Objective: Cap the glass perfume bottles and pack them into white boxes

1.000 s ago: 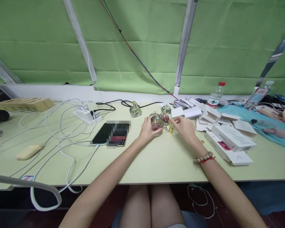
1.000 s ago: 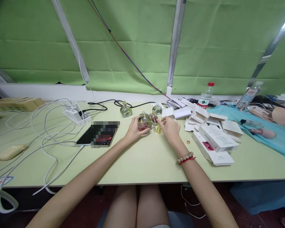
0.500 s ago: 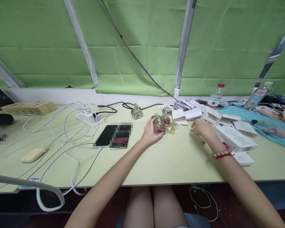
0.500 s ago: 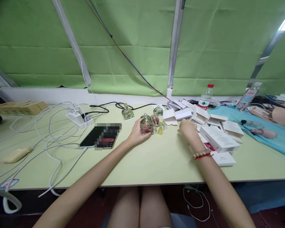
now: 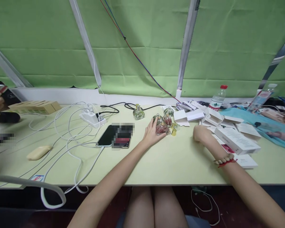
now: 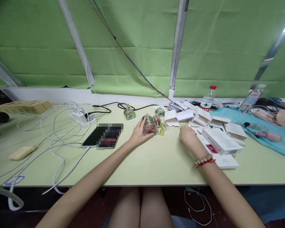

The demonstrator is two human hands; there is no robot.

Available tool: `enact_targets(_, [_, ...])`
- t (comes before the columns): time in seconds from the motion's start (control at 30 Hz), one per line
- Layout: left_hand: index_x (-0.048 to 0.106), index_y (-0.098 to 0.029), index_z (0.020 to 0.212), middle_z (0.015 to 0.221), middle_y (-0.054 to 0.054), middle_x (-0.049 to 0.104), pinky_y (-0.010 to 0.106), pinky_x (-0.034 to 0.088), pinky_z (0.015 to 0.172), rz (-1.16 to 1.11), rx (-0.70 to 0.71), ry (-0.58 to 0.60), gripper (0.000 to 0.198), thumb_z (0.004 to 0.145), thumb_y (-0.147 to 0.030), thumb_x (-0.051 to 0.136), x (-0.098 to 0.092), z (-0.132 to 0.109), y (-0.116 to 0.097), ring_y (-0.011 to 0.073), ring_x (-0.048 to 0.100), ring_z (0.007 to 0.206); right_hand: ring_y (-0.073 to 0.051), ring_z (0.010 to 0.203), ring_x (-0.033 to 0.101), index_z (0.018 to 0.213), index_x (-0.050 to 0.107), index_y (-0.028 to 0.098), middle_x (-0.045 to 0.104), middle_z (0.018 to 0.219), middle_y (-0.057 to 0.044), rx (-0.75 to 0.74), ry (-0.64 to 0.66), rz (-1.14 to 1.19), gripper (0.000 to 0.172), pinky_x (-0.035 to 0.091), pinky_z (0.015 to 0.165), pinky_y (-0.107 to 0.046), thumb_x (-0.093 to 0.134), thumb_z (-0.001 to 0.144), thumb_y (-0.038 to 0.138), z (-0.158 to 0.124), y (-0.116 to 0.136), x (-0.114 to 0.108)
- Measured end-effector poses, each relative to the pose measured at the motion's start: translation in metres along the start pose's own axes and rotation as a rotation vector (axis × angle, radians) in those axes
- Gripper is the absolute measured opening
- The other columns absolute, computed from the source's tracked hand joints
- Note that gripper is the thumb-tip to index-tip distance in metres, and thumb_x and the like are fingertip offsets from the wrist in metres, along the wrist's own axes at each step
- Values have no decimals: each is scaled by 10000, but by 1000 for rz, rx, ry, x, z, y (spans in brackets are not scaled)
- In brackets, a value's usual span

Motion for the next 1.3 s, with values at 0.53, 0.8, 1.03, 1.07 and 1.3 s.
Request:
enact_targets(0.53, [190, -184, 1436, 1483, 175, 300, 492, 267, 1095, -67, -68, -21, 1047, 609, -573, 702, 4, 6, 13, 330, 275, 1373, -166, 545, 616, 641, 692, 165, 651, 560, -42, 100, 553, -37, 133, 430, 502, -237, 618, 585, 70, -28, -36, -6])
enact_targets(0.8, [142, -167, 1458, 1490, 165, 297, 477, 263, 1097, -54, -76, 13, 1087, 621, -582, 699, 3, 5, 13, 320, 275, 1373, -160, 518, 615, 646, 704, 135, 666, 580, -65, -84, 347, 118, 183, 435, 479, -221, 592, 556, 22, -15, -12, 4])
enact_targets(1.03, [93, -192, 1472, 1519, 153, 229, 483, 248, 1089, -51, -83, 49, 1086, 652, -593, 681, 5, 6, 17, 314, 236, 1388, -166, 788, 653, 849, 718, 172, 716, 845, -44, -518, 544, 847, 199, 533, 608, -220, 640, 674, 229, -16, 76, 13])
enact_targets(1.07, [92, -192, 1473, 1520, 153, 228, 478, 249, 1088, -53, -83, 50, 1085, 653, -588, 683, 5, 6, 18, 313, 239, 1387, -159, 778, 651, 862, 718, 171, 715, 837, -40, -548, 597, 880, 215, 537, 629, -229, 648, 672, 244, -18, 84, 17])
enact_targets(1.3, [120, -170, 1471, 1507, 163, 260, 457, 247, 1091, -71, -83, 55, 1023, 692, -524, 682, 5, 5, 20, 302, 258, 1382, -167, 710, 647, 796, 719, 132, 718, 794, -68, -461, 305, 925, 194, 529, 639, -270, 659, 656, 252, 6, 68, 26])
Point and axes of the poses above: each hand's wrist, its own z-axis towards the middle knuckle, its own x-axis out of the palm, y = z × x, the point moved 8 cm from there along z, towards the middle knuckle
